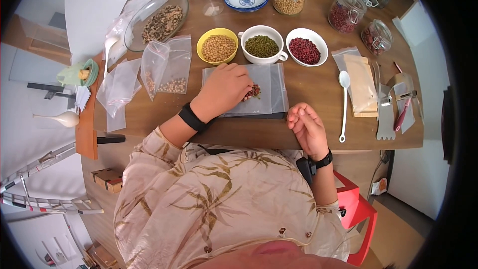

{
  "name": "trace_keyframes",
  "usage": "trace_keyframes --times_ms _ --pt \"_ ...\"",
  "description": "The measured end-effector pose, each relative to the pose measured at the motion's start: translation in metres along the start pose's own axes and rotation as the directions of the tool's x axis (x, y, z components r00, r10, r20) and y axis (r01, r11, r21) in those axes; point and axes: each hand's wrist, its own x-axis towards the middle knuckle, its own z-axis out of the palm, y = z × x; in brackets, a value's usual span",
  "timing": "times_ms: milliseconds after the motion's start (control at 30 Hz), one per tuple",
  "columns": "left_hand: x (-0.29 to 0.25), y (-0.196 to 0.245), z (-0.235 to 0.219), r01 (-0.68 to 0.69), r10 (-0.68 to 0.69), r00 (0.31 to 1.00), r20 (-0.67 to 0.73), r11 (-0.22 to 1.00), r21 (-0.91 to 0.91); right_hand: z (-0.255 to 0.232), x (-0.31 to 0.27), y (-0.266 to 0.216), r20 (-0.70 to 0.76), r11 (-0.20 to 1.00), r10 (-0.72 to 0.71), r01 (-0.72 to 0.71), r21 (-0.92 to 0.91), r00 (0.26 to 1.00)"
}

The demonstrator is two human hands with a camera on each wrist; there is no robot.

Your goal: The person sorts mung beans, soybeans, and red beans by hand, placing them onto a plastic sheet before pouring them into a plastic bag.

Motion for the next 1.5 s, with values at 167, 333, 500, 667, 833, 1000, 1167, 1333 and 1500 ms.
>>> trace_keyframes --times_ms 167,333,500,667,833,1000,1167,1333,1500 --pt "0.001 0.004 0.001 0.039 -0.039 0.999 0.002 0.999 -0.003 0.002 -0.001 -0.001 -0.004 1.000 -0.002 0.002 -0.001 1.000" --pt "-0.001 0.005 0.003 0.059 -0.059 0.998 -0.007 0.998 -0.032 0.000 -0.001 -0.001 0.008 1.000 -0.002 0.002 -0.002 1.000" --pt "-0.001 0.004 0.004 0.064 -0.065 0.998 -0.024 0.996 -0.064 0.001 0.000 0.000 0.005 1.000 -0.007 0.007 -0.011 1.000" --pt "0.005 0.005 0.000 0.121 -0.120 0.993 0.021 0.984 -0.128 0.000 0.000 0.000 0.007 1.000 -0.012 0.012 -0.017 1.000" --pt "-0.004 0.009 -0.023 0.179 -0.174 0.984 0.045 0.932 -0.314 0.001 -0.001 -0.001 0.010 1.000 -0.015 0.015 -0.002 1.000" --pt "-0.021 0.015 -0.023 0.136 -0.103 0.989 0.107 0.914 -0.383 0.002 0.000 -0.001 0.005 1.000 0.010 -0.010 -0.019 1.000" --pt "-0.028 0.015 -0.006 0.079 -0.071 0.997 0.037 0.955 -0.285 0.000 -0.001 -0.001 -0.009 0.999 0.011 -0.011 -0.034 1.000" --pt "-0.026 0.016 -0.002 0.080 -0.077 0.997 0.020 0.966 -0.246 0.002 0.000 -0.002 -0.010 1.000 -0.004 0.004 -0.019 1.000" --pt "-0.024 0.019 -0.010 0.109 -0.112 0.994 0.003 0.959 -0.263 0.007 -0.001 -0.003 -0.058 0.999 0.009 -0.011 -0.030 0.998"
